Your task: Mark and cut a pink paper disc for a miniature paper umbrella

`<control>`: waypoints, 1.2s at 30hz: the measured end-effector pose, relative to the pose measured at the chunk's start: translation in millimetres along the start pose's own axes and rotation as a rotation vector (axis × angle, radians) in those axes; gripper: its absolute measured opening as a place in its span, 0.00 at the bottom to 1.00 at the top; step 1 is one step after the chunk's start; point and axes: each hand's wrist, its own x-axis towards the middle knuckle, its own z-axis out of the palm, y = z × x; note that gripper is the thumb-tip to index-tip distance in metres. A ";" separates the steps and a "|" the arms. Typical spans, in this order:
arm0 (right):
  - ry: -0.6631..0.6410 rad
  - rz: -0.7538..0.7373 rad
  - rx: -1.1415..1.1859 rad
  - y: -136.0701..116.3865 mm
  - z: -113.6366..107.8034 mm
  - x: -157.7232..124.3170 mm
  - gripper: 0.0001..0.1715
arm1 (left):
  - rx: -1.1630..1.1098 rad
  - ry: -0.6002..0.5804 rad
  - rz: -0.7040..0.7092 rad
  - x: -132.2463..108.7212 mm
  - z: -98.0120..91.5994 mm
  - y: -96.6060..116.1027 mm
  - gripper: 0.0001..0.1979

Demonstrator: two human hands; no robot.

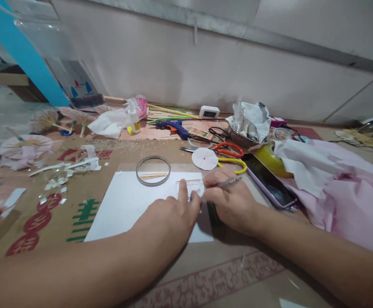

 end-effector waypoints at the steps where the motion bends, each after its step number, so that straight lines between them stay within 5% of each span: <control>1: 0.022 0.026 0.021 1.5 1.9 0.0 0.12 | -0.003 0.004 -0.001 0.1 -0.7 -0.3 0.28; 6: 0.077 0.125 0.149 2.9 5.3 -0.4 0.10 | -0.020 0.026 0.001 -0.4 1.4 0.0 0.26; 9: 0.147 0.319 0.356 2.2 4.6 0.2 0.07 | -0.018 0.058 -0.019 -0.4 3.1 1.3 0.25; 16: 0.108 0.641 0.649 1.0 4.3 2.2 0.23 | -0.016 0.018 -0.026 2.4 0.1 1.3 0.27; 21: 0.102 0.716 0.583 2.0 8.9 4.0 0.07 | -0.006 0.044 -0.045 1.9 2.8 1.1 0.26; 26: -0.055 0.710 0.646 3.2 8.9 9.5 0.08 | -0.008 0.034 -0.033 0.9 1.2 1.7 0.27; 36: -0.014 0.727 0.554 4.6 8.8 13.1 0.03 | -0.025 0.044 -0.047 2.2 -0.2 1.8 0.28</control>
